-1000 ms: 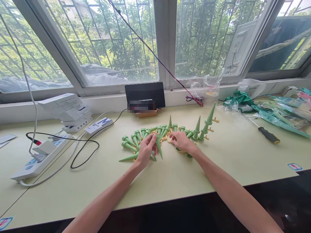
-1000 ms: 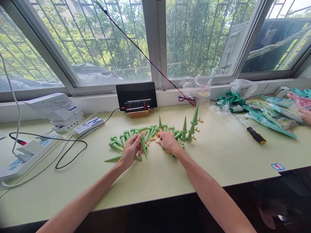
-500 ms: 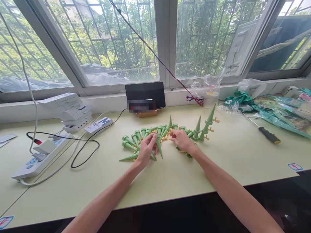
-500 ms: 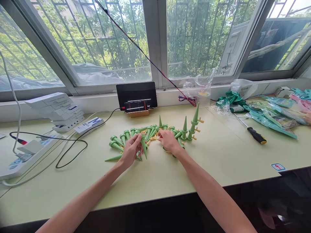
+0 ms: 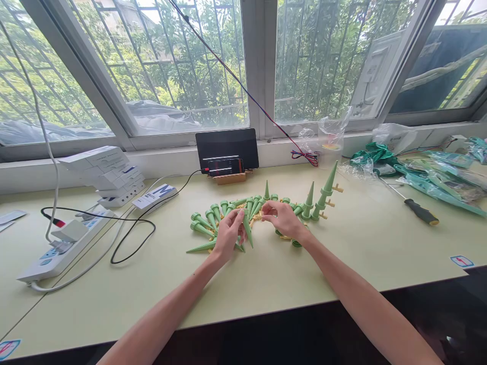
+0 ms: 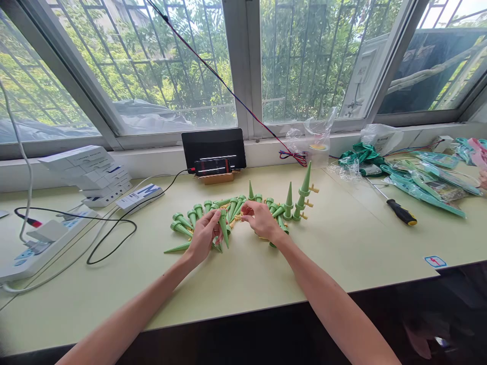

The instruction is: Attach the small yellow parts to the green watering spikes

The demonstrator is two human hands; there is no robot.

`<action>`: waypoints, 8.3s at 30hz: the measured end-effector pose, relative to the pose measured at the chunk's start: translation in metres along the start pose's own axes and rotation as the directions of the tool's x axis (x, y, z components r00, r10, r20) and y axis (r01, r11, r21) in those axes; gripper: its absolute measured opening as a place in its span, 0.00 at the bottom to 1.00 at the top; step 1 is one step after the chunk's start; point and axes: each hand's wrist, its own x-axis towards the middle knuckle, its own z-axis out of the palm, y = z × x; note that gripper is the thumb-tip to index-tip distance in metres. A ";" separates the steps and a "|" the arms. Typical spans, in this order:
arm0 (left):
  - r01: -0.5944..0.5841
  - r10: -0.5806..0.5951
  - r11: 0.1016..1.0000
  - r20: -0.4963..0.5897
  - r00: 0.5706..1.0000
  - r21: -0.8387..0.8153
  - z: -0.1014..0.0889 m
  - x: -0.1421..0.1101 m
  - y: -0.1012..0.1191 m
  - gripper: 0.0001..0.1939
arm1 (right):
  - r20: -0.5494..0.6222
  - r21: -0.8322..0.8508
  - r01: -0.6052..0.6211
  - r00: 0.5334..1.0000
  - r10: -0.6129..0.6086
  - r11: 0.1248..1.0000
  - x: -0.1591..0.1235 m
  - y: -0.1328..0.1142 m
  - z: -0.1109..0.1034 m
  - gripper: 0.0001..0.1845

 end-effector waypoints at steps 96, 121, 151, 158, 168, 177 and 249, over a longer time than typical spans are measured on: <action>-0.071 0.070 0.990 0.008 0.998 0.120 0.004 0.000 -0.001 0.25 | -0.047 0.156 -0.017 0.999 0.025 0.988 -0.003 -0.017 0.008 0.07; -0.145 0.139 0.981 0.058 0.989 0.126 0.003 0.001 -0.005 0.18 | -0.030 0.182 -0.042 0.998 0.048 0.982 -0.003 -0.019 0.007 0.11; -0.158 0.154 0.973 0.040 0.987 0.166 0.002 0.000 -0.008 0.16 | 0.010 0.159 -0.080 0.997 0.080 0.984 -0.004 -0.016 0.008 0.13; -0.171 0.164 0.970 0.050 0.985 0.173 0.003 -0.001 -0.007 0.15 | 0.013 0.131 -0.089 0.996 0.089 0.987 -0.004 -0.020 0.007 0.14; -0.170 0.162 0.969 0.056 0.985 0.181 0.004 -0.001 -0.006 0.15 | 0.006 0.073 -0.077 0.997 0.076 0.994 -0.004 -0.017 0.008 0.19; -0.184 0.179 0.968 0.043 0.983 0.169 0.004 0.000 -0.009 0.15 | 0.009 0.087 -0.069 0.998 0.068 0.994 -0.004 -0.014 0.009 0.18; -0.178 0.174 0.972 0.038 0.984 0.154 0.004 -0.001 -0.007 0.16 | 0.073 0.087 -0.030 0.997 0.023 0.996 -0.005 -0.018 0.006 0.14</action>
